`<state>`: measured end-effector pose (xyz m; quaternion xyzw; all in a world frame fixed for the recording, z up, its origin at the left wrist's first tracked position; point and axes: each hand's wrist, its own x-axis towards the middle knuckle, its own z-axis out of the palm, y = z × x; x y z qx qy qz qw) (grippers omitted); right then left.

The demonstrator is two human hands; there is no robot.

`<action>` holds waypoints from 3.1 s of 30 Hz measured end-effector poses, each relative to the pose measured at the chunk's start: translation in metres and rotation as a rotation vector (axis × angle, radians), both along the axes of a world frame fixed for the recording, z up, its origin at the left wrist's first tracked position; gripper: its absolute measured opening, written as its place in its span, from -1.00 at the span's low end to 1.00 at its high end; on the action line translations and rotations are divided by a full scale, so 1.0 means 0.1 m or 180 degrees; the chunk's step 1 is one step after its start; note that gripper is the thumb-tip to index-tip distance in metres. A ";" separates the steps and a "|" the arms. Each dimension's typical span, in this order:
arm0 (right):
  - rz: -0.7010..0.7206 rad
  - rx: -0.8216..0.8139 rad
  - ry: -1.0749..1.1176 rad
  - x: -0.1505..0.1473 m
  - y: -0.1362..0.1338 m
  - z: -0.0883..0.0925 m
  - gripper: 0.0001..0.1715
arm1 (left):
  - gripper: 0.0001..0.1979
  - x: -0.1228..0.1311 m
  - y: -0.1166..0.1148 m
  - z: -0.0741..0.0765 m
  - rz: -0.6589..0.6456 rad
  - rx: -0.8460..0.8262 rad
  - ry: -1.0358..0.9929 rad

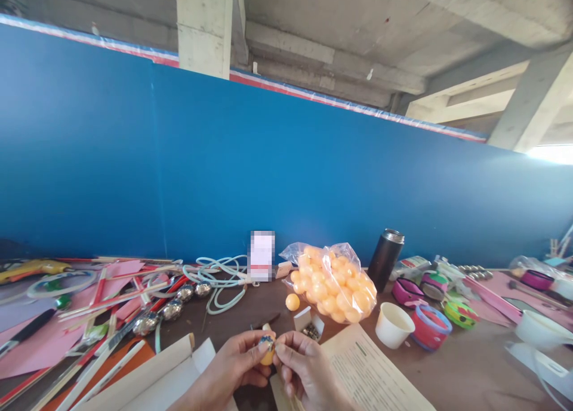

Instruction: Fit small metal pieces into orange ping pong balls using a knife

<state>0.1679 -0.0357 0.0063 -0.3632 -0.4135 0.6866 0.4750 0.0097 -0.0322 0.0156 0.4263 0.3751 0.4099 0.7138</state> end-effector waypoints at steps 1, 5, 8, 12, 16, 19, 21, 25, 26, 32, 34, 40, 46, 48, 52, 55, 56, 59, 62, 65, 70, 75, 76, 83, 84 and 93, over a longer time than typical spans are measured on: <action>0.0025 0.0002 0.0029 0.00 0.00 0.00 -0.64 | -0.49 0.00 0.00 0.00 -0.0004 0.0000 0.0004; 0.0101 -0.0036 0.0082 0.01 0.00 0.01 -0.64 | -0.49 0.00 0.02 -0.03 -0.0014 -0.0042 -0.0014; 0.0109 -0.0086 0.0105 0.01 -0.01 0.02 -0.65 | -0.49 -0.01 0.03 -0.05 -0.0026 -0.0044 -0.0068; 0.0152 -0.0109 0.0190 0.01 -0.01 0.03 -0.66 | -0.50 -0.02 0.01 0.00 -0.0080 0.0017 -0.0101; 0.0185 -0.0122 0.0295 0.00 -0.02 0.04 -0.67 | -0.55 -0.01 -0.04 0.08 -0.0102 0.0078 -0.0114; 0.0154 -0.0122 0.0307 0.00 -0.02 0.03 -0.67 | -0.53 -0.01 -0.03 0.05 -0.0059 0.0024 -0.0104; 0.0130 -0.0125 0.0305 0.00 -0.02 0.03 -0.66 | -0.51 -0.01 -0.01 0.01 -0.0060 -0.0013 -0.0103; 0.0116 -0.0149 0.0313 0.00 -0.01 0.01 -0.65 | -0.50 -0.02 0.03 -0.06 -0.0079 -0.0019 -0.0078; 0.0126 -0.0154 0.0317 0.00 -0.01 0.01 -0.65 | -0.50 -0.02 0.03 -0.06 -0.0083 -0.0021 -0.0070; 0.0094 -0.0195 0.0320 0.00 -0.01 0.01 -0.62 | -0.52 -0.02 0.03 -0.06 -0.0145 0.0042 -0.0091; 0.0101 -0.0204 0.0320 0.00 -0.02 0.01 -0.60 | -0.52 -0.02 0.03 -0.05 -0.0163 0.0054 -0.0077; 0.0130 -0.0184 0.0238 0.00 -0.01 -0.01 -0.62 | -0.55 -0.02 -0.04 0.07 -0.0165 0.0130 -0.0054; 0.0081 -0.0079 0.0133 0.00 -0.01 -0.01 -0.63 | -0.56 -0.01 -0.07 0.11 -0.0145 0.0203 -0.0004; 0.0051 -0.0120 0.0096 -0.01 -0.02 0.01 -0.61 | -0.55 -0.01 -0.06 0.08 -0.0161 0.0203 0.0013; 0.0073 -0.0153 0.0016 -0.02 -0.03 0.04 -0.57 | -0.54 -0.02 -0.05 0.05 -0.0179 0.0219 0.0041; 0.0121 -0.0161 -0.0009 -0.01 -0.02 0.02 -0.56 | -0.54 -0.02 -0.05 0.07 -0.0182 0.0266 0.0058; 0.0142 -0.0152 -0.0019 0.00 -0.01 0.01 -0.56 | -0.53 -0.03 -0.06 0.07 -0.0181 0.0269 0.0072; 0.0175 -0.0094 -0.0080 0.01 0.00 -0.04 -0.57 | -0.53 -0.03 -0.06 0.06 -0.0192 0.0266 0.0090; 0.0185 -0.0065 -0.0137 0.01 0.00 -0.05 -0.57 | -0.52 -0.02 -0.05 0.04 -0.0191 0.0290 0.0106; 0.0181 -0.0057 -0.0170 0.01 0.01 -0.05 -0.56 | -0.51 -0.02 -0.05 0.02 -0.0168 0.0284 0.0150; 0.0229 -0.0031 -0.0193 0.02 0.01 -0.06 -0.56 | -0.50 -0.02 -0.05 0.03 -0.0178 0.0273 0.0177; 0.0232 -0.0019 -0.0269 0.02 0.01 -0.07 -0.54 | -0.48 -0.03 -0.05 0.03 -0.0204 0.0287 0.0205; 0.0229 -0.0021 -0.0284 0.02 0.01 -0.06 -0.54 | -0.47 -0.03 -0.05 0.03 -0.0208 0.0289 0.0212; 0.0280 -0.0036 -0.0285 0.02 0.00 -0.03 -0.54 | -0.50 -0.03 -0.06 0.05 -0.0230 0.0328 0.0217; 0.0288 -0.0031 -0.0290 0.02 0.00 -0.03 -0.54 | -0.50 -0.03 -0.06 0.05 -0.0232 0.0333 0.0219; 0.0307 -0.0050 -0.0259 0.02 -0.01 -0.05 -0.53 | -0.48 -0.03 -0.07 0.06 -0.0216 0.0359 0.0293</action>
